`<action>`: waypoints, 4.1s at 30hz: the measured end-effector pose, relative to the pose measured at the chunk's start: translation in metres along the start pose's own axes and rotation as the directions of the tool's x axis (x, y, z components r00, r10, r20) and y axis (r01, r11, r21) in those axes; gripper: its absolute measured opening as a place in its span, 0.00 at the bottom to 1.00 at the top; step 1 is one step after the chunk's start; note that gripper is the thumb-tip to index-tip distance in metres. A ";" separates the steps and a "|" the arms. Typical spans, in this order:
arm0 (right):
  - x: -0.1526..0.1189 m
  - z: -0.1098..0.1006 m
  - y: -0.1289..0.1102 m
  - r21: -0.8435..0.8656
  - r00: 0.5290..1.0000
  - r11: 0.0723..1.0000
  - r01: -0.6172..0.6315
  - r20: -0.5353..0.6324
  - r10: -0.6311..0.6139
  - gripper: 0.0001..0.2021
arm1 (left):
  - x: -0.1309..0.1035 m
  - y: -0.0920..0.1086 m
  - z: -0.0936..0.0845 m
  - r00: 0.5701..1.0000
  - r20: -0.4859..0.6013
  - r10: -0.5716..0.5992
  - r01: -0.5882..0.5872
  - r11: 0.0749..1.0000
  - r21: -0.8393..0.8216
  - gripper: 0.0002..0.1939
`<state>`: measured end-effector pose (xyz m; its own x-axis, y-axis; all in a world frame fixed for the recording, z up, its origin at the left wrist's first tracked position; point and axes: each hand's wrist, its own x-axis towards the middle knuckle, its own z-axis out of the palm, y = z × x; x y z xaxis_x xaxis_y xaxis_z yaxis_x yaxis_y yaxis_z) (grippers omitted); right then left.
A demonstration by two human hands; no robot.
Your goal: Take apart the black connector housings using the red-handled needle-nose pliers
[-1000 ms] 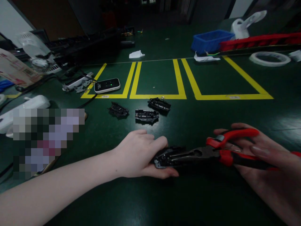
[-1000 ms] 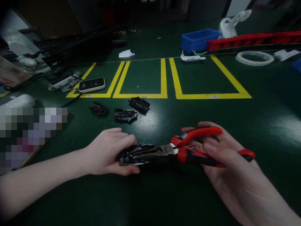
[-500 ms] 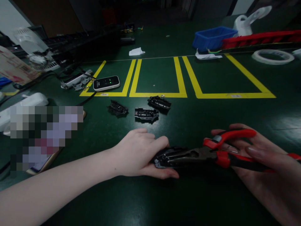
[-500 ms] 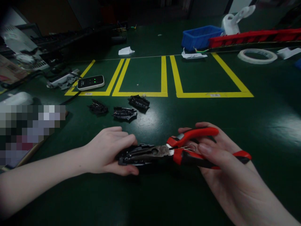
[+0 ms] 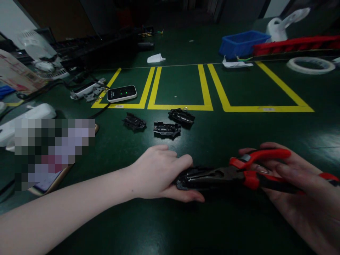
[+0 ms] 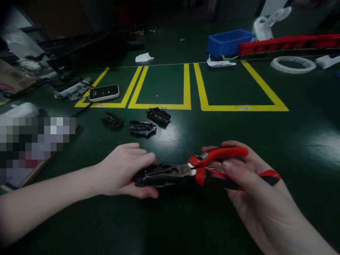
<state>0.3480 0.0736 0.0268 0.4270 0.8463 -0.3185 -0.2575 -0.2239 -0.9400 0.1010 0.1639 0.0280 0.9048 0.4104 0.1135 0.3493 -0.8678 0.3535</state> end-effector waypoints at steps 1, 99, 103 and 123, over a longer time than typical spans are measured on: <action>0.000 0.000 0.000 -0.013 1.000 1.000 0.003 -0.007 -0.003 0.22 | 0.000 0.000 0.000 1.000 -0.006 0.004 -0.004 1.000 0.008 0.29; -0.001 -0.003 -0.004 -0.073 0.998 0.997 -0.014 0.065 0.019 0.29 | 0.001 0.000 0.000 0.999 0.021 -0.032 0.034 0.998 -0.055 0.27; 0.000 -0.004 -0.003 -0.066 0.998 0.997 -0.036 0.040 0.039 0.29 | 0.001 0.000 -0.001 0.999 0.037 -0.036 0.038 0.997 -0.067 0.27; 0.001 -0.011 0.005 -0.024 1.000 1.000 -0.004 0.011 0.004 0.28 | -0.001 -0.002 0.001 1.000 -0.009 -0.010 0.009 0.997 -0.080 0.30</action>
<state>0.3572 0.0680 0.0207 0.4163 0.8507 -0.3211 -0.2385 -0.2386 -0.9414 0.0994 0.1646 0.0258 0.8991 0.4213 0.1186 0.3366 -0.8389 0.4277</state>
